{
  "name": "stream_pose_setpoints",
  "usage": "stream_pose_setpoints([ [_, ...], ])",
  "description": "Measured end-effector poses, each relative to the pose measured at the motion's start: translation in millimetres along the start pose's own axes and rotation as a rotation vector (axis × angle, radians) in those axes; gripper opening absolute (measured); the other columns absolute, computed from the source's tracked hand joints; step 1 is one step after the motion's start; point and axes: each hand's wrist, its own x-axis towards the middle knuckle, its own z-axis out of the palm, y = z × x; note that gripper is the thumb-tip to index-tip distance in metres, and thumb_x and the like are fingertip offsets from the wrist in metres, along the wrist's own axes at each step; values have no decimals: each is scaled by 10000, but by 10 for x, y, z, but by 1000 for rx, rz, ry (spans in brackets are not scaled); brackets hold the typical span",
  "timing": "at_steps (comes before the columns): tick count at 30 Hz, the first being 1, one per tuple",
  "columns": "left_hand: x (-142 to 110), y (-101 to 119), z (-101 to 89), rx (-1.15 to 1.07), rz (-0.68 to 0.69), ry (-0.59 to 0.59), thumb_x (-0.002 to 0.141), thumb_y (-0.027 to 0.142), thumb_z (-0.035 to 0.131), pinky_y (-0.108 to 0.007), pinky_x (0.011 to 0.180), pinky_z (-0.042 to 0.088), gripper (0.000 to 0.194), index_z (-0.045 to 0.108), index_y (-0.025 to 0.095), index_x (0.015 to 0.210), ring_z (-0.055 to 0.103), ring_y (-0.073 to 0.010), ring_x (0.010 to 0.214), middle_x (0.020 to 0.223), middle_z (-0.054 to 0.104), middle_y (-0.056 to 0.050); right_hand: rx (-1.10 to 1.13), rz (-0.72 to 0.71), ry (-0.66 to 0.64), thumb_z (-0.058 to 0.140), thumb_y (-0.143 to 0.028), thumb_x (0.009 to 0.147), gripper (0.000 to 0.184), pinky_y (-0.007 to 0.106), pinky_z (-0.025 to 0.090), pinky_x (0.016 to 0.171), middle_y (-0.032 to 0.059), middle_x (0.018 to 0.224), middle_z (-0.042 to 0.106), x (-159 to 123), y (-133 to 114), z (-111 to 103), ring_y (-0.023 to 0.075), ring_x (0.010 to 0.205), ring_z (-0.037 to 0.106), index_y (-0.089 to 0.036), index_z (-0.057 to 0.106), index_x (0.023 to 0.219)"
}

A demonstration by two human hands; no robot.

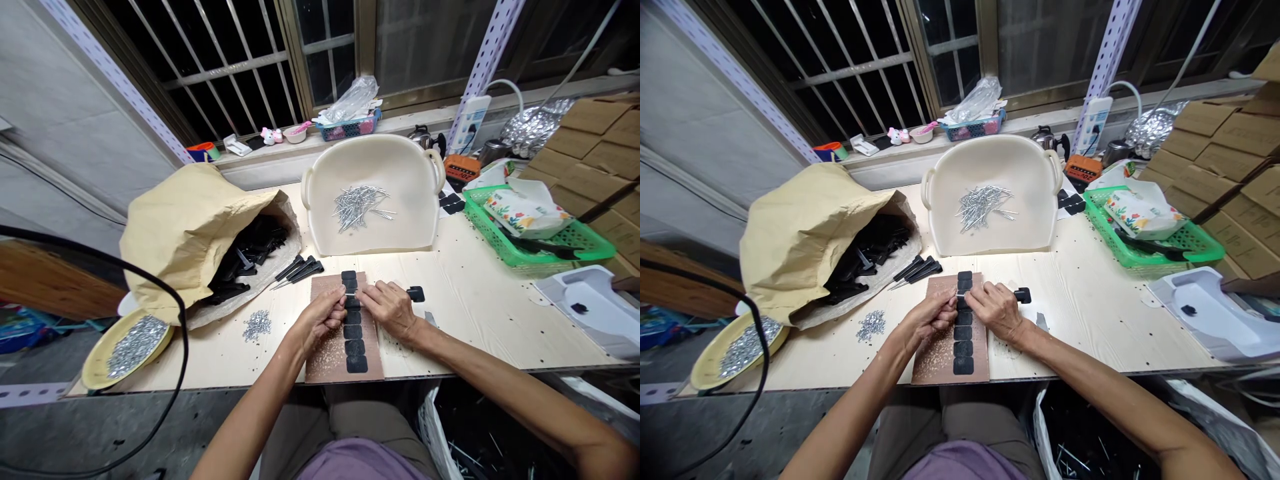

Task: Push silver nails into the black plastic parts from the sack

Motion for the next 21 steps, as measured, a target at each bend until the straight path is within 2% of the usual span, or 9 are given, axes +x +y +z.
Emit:
stream_pose_setpoints([
  [2, -2, -16, -15, -26, -58, -58, 746, 588, 542, -184, 375, 56, 438, 345, 208, 652, 98, -48, 413, 520, 160, 108, -27, -51, -9, 392, -183, 934, 233, 294, 304, 612, 34, 843, 650, -11, 17, -15, 151, 724, 525, -228, 620, 945],
  [3, -4, -27, -9, 6, -25, -30, 759, 595, 516, -187, 376, 66, 436, 347, 207, 654, 105, -51, 414, 518, 173, 104, -11, -28, -13, 399, -206, 936, 222, 289, 310, 615, 35, 839, 645, -7, 19, -27, 149, 725, 526, -221, 620, 926],
  [7, -4, -37, 55, 396, 357, 269, 831, 565, 404, -212, 443, 230, 424, 392, 191, 633, 290, -89, 479, 545, 332, 52, 258, 237, -58, 426, -317, 930, 209, 244, 359, 605, 17, 854, 620, 57, -9, -87, 123, 719, 546, -213, 598, 874],
  [8, -1, -28, 64, 506, 436, 320, 844, 546, 390, -225, 486, 270, 424, 402, 187, 620, 341, -104, 525, 565, 372, 37, 346, 295, -74, 437, -332, 924, 204, 233, 371, 603, 6, 848, 617, 75, -15, -96, 116, 714, 551, -218, 592, 858],
  [10, 7, -2, 63, 645, 512, 351, 863, 513, 366, -246, 556, 309, 421, 414, 185, 603, 390, -128, 589, 592, 416, 21, 472, 362, -98, 465, -349, 907, 198, 223, 390, 611, -12, 816, 614, 101, -18, -103, 113, 714, 561, -223, 582, 809],
  [13, 32, 16, 35, 642, 503, 304, 865, 506, 363, -248, 558, 307, 422, 417, 188, 594, 391, -130, 579, 576, 412, 24, 452, 350, -94, 472, -346, 902, 183, 228, 395, 617, -7, 835, 618, 101, -1, -89, 123, 735, 570, -227, 588, 826],
  [18, 119, -75, 30, 426, 352, 244, 811, 592, 418, -223, 429, 211, 453, 406, 197, 591, 292, -95, 433, 472, 333, 57, 173, 196, -100, 412, -336, 929, 236, 244, 365, 579, 25, 849, 603, 44, 66, -52, 124, 683, 552, -212, 605, 876],
  [21, 172, -124, 56, 315, 281, 220, 793, 621, 433, -209, 390, 146, 463, 392, 199, 609, 222, -69, 370, 437, 284, 80, 202, 198, -132, 415, -334, 930, 222, 231, 366, 573, 16, 860, 598, 34, 111, -34, 117, 703, 558, -214, 596, 884],
])
